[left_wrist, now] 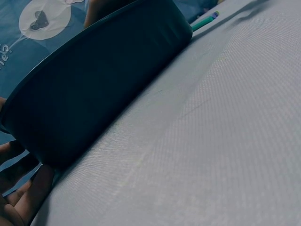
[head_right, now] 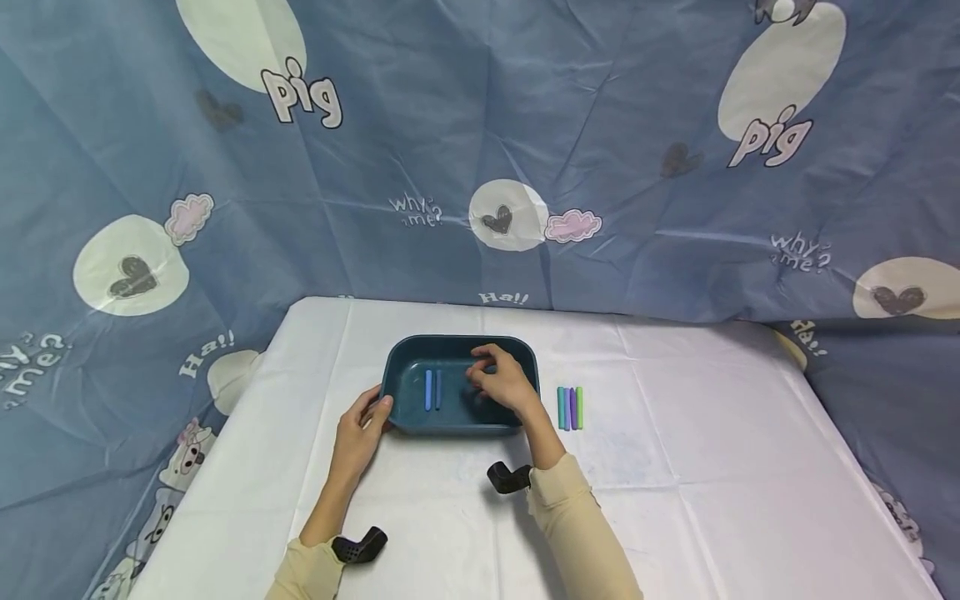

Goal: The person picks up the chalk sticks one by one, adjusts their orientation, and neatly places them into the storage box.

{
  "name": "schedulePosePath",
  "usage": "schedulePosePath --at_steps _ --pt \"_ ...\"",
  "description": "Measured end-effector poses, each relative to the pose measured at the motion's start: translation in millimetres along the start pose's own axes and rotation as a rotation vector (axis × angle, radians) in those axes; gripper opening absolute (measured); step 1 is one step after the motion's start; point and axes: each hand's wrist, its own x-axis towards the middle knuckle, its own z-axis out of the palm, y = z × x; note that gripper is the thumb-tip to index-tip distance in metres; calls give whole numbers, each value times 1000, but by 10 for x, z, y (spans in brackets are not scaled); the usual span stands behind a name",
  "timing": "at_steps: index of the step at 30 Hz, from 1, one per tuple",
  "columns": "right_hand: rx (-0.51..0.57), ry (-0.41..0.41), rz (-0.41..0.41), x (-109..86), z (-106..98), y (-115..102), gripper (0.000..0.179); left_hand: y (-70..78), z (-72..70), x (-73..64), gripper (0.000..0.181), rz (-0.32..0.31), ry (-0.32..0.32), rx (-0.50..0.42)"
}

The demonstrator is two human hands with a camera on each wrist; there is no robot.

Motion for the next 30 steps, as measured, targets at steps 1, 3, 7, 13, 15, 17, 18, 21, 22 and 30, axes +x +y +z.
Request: schedulePosePath --at_steps 1,3,7,13,15,17,18,21,22,30 --pt "4 4 -4 -12 -22 6 43 5 -3 0 50 0 -2 1" --pt "20 15 -1 -44 -64 16 43 7 -6 -3 51 0 -6 8" --pt "44 33 3 -99 -120 50 41 -11 -5 -19 50 0 -6 22" --pt "58 26 -14 -135 -165 44 42 -11 -10 -20 49 6 2 3" --pt "67 35 -21 -150 -193 30 43 -4 -11 -11 49 10 -3 -4" --pt "71 42 -25 -165 -227 11 44 -4 -11 3 50 13 -4 -5" --pt "71 45 -28 -176 -246 4 44 -5 -12 8 50 13 -2 -4" --pt "74 59 -32 -212 -301 -12 44 -7 -16 9 49 11 8 2" --pt "79 63 -32 -228 -317 -15 44 -11 -16 9 49 9 8 2" --pt "97 101 -38 -304 -414 40 38 -24 12 -5 50 5 -1 -24"
